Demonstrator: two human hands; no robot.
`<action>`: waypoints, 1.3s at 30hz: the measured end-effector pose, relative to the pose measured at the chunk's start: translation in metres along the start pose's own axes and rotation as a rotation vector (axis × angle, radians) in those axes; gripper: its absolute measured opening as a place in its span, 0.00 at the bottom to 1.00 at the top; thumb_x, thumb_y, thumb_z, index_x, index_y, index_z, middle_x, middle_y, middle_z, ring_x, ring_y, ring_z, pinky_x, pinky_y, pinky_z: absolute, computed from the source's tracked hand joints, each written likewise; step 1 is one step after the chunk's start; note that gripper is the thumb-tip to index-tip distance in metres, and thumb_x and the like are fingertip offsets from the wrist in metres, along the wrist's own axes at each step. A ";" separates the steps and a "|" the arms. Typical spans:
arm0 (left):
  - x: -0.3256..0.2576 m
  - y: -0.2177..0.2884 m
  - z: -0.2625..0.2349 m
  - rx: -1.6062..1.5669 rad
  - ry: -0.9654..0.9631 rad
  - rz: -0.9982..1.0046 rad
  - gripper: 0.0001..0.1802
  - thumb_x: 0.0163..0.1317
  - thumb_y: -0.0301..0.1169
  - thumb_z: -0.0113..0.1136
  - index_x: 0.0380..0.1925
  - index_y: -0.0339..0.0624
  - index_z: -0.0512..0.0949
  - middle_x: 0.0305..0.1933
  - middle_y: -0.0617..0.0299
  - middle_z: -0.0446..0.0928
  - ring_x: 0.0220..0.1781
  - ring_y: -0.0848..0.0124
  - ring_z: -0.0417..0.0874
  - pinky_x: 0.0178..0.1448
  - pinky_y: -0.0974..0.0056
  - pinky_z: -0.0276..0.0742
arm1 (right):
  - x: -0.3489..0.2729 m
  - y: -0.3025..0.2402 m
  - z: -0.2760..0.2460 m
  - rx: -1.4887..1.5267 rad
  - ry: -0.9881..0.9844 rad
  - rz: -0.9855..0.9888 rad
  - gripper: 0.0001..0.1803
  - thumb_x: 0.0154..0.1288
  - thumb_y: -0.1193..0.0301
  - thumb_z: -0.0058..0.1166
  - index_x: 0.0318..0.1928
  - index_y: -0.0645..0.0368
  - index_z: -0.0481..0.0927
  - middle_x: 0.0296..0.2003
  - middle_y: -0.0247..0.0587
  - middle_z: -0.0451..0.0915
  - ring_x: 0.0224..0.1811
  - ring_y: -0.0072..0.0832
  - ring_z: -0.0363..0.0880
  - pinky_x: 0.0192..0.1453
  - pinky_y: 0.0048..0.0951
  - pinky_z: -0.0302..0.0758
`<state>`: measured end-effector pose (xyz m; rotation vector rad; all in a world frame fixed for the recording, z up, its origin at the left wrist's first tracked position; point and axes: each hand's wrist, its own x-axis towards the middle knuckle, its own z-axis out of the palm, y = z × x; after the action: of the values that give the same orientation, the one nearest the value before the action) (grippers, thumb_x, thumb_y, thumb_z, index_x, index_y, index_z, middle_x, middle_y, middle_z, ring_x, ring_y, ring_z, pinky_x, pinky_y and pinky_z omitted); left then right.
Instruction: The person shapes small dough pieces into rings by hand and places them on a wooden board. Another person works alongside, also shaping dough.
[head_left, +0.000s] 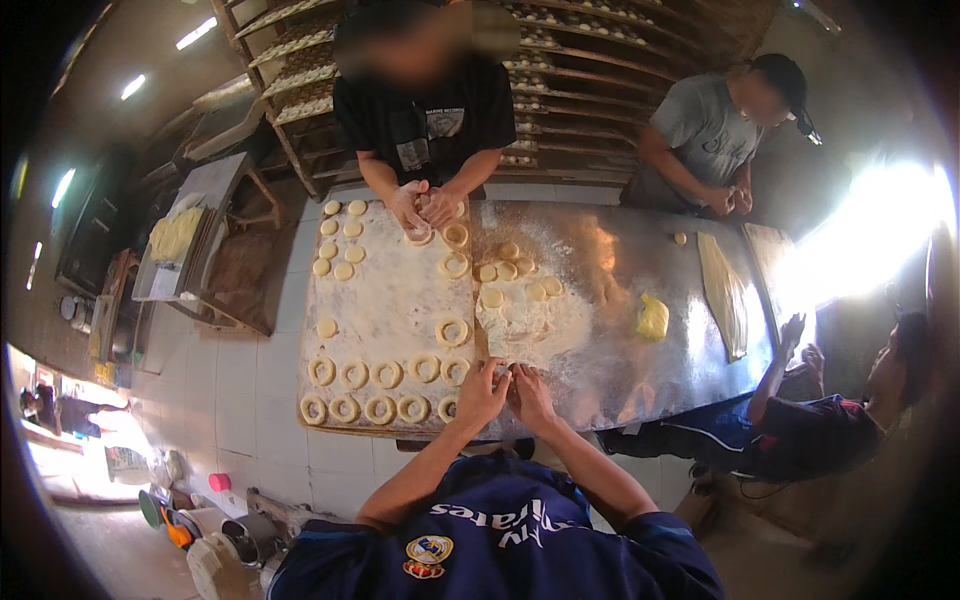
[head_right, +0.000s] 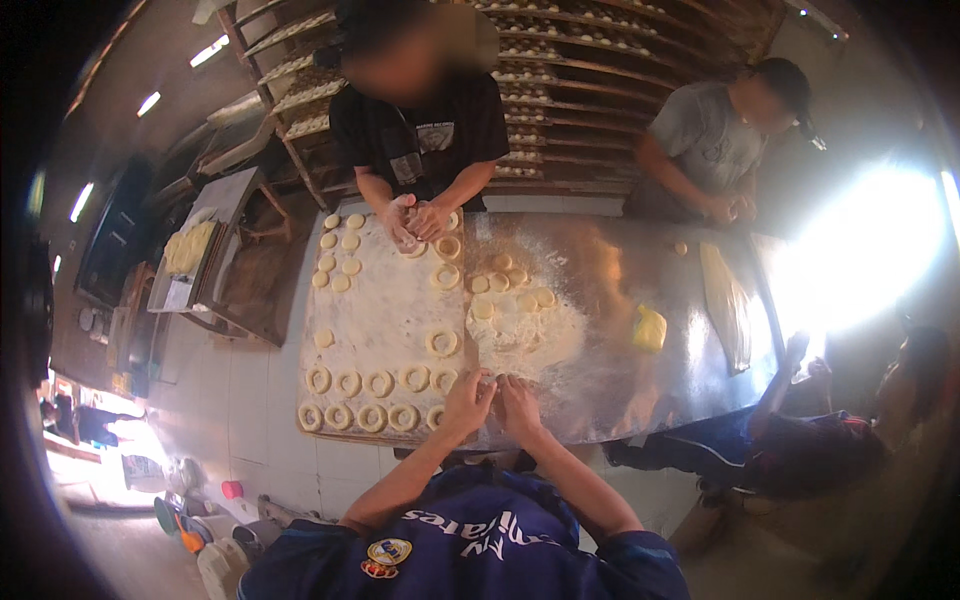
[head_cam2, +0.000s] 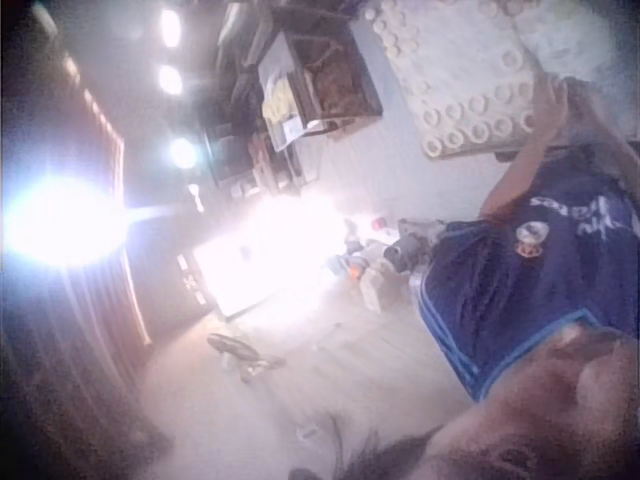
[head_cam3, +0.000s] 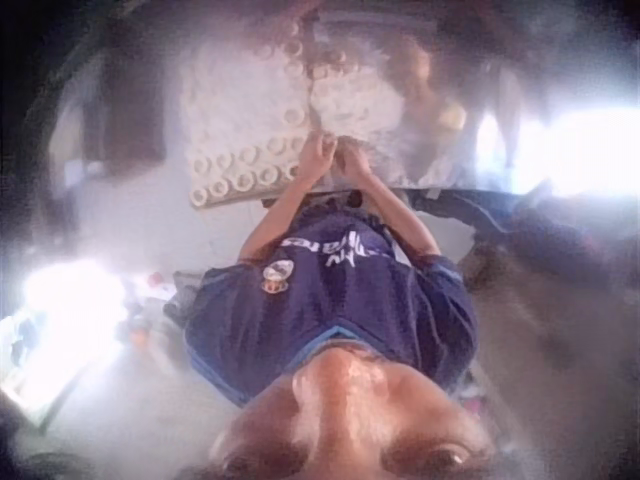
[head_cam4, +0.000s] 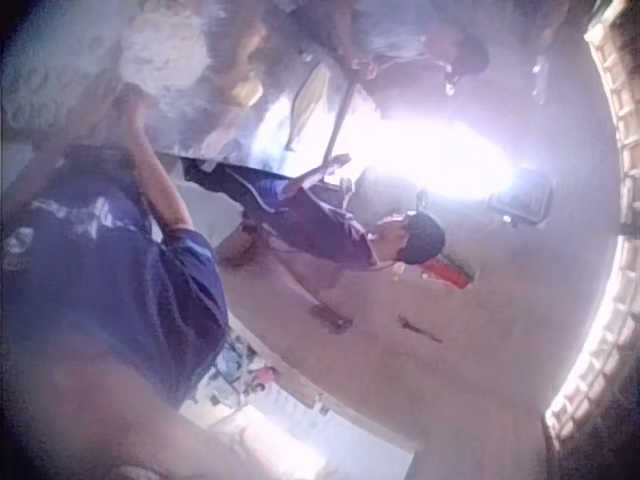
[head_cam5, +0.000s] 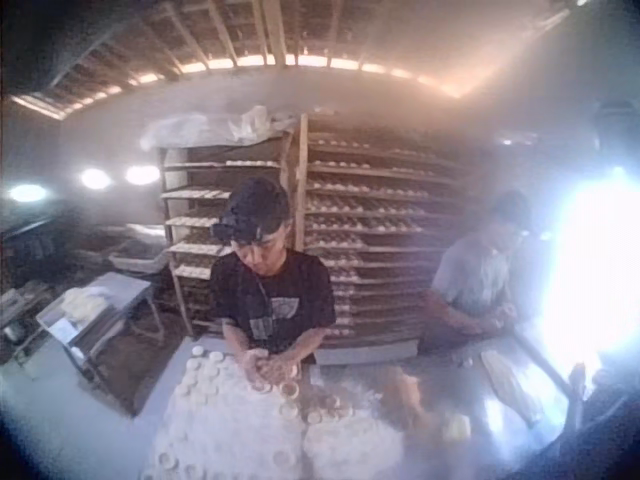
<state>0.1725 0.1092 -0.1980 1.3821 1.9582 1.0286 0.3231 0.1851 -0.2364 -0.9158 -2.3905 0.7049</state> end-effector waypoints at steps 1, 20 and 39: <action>-0.003 0.001 0.005 0.066 -0.047 -0.032 0.22 0.80 0.41 0.57 0.66 0.43 0.77 0.51 0.39 0.81 0.47 0.45 0.87 0.50 0.47 0.83 | 0.000 -0.001 0.000 0.042 0.003 0.067 0.16 0.63 0.80 0.61 0.52 0.64 0.78 0.41 0.53 0.85 0.42 0.54 0.86 0.46 0.46 0.81; 0.004 0.044 0.067 -1.035 0.070 -0.523 0.31 0.80 0.45 0.61 0.75 0.41 0.70 0.70 0.60 0.78 0.72 0.66 0.77 0.73 0.52 0.74 | 0.016 0.029 -0.069 1.046 0.096 0.527 0.13 0.70 0.83 0.63 0.49 0.59 0.75 0.41 0.31 0.76 0.42 0.20 0.80 0.44 0.25 0.84; 0.030 0.100 0.051 -1.219 0.117 -0.166 0.13 0.83 0.38 0.55 0.57 0.43 0.75 0.43 0.62 0.80 0.44 0.72 0.82 0.51 0.67 0.79 | 0.036 0.024 -0.089 1.508 0.091 0.770 0.17 0.83 0.57 0.52 0.36 0.52 0.74 0.29 0.29 0.74 0.33 0.24 0.71 0.44 0.27 0.69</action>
<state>0.2550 0.1707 -0.1449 0.4571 1.0339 1.7712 0.3632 0.2515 -0.1750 -0.9641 -0.7388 2.1492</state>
